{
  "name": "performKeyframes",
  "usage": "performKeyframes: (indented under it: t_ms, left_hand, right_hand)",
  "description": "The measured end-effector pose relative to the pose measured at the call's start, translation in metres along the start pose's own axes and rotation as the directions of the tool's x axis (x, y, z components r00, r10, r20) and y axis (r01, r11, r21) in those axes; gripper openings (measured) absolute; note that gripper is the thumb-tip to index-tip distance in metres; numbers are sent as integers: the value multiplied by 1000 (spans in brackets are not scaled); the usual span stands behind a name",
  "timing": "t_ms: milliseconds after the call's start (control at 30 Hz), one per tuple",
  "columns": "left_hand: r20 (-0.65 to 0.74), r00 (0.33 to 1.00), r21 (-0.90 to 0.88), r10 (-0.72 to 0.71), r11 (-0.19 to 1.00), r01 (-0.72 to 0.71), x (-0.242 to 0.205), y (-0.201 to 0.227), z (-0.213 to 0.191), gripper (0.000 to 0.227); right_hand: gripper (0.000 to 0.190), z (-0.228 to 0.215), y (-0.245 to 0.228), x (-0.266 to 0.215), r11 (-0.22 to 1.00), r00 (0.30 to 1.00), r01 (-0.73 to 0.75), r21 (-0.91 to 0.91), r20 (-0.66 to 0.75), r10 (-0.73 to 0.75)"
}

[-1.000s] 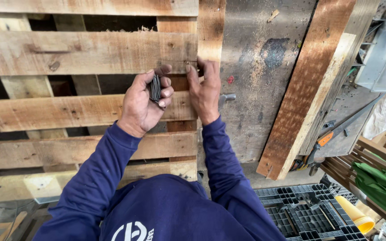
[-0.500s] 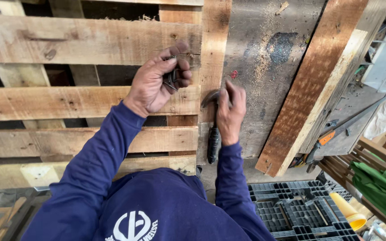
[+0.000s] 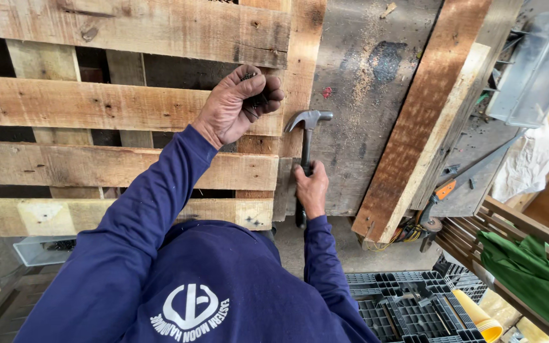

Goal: The person is assembling a wooden structure using a hammer and nails. The person picks up nails from a storage container, positions them into the pre-cut wooden pieces, and secures them with the hammer.

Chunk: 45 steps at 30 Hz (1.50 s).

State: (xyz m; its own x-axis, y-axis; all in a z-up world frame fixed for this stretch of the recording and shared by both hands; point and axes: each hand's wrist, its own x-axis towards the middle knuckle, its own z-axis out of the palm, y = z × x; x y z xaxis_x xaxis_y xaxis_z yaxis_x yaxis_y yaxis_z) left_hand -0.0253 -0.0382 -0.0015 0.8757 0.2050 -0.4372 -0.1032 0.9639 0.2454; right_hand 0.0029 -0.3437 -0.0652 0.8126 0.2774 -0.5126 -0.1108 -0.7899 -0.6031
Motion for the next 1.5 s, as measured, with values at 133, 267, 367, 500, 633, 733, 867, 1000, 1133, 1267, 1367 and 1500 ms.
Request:
performKeyframes:
  t_ms: [133, 267, 367, 500, 633, 733, 867, 1000, 1133, 1267, 1367, 1500]
  left_hand:
    - [12, 1000, 51, 7, 999, -7, -2, 7, -4, 13]
    - [-122, 990, 84, 76, 994, -66, 36, 21, -11, 18]
    - [2, 936, 543, 351, 786, -296, 78, 39, -14, 23]
    - [499, 720, 859, 481, -167, -484, 117, 52, -23, 26]
    - [653, 561, 752, 509, -348, -559, 123, 48, -33, 23]
    - [628, 632, 777, 455, -411, -477, 118, 50, -32, 20]
    - [642, 659, 764, 392, -398, -508, 121, 47, -39, 17]
    - [668, 636, 730, 387, -507, -458, 115, 49, -30, 18]
    - [635, 688, 742, 350, -524, -418, 120, 50, -30, 20]
    - [624, 621, 781, 474, -370, -502, 126, 46, -51, 25]
    - [474, 585, 860, 658, -203, -467, 143, 38, -70, 23]
    - [429, 452, 849, 782, -179, -497, 140, 35, -67, 25]
  right_hand:
    - [22, -32, -45, -22, 866, 971, -212, 452, 197, 135]
    - [20, -74, -114, -42, 655, 970, -75, 752, 207, -127]
    - [29, -76, -143, -52, 608, 932, -65, 791, 265, -246]
    - [15, -27, -129, -48, 687, 965, -41, 726, 208, -162]
    - [20, -9, -114, -41, 820, 978, -34, 571, 189, -91]
    - [24, -16, -134, -13, 885, 961, 210, 415, 79, -265]
    - [33, -35, -161, -2, 765, 893, 335, 550, 74, -444]
    - [31, -33, -181, 5, 850, 923, 241, 468, 159, -350]
    - [28, -45, -183, 3, 887, 941, 198, 418, 173, -292]
    - [26, -36, -177, 7, 574, 799, 457, 679, -30, -601]
    - [22, -37, -184, 16, 939, 914, 319, 132, 218, -341]
    - [26, -75, -218, 4, 859, 894, 422, 290, 21, -447]
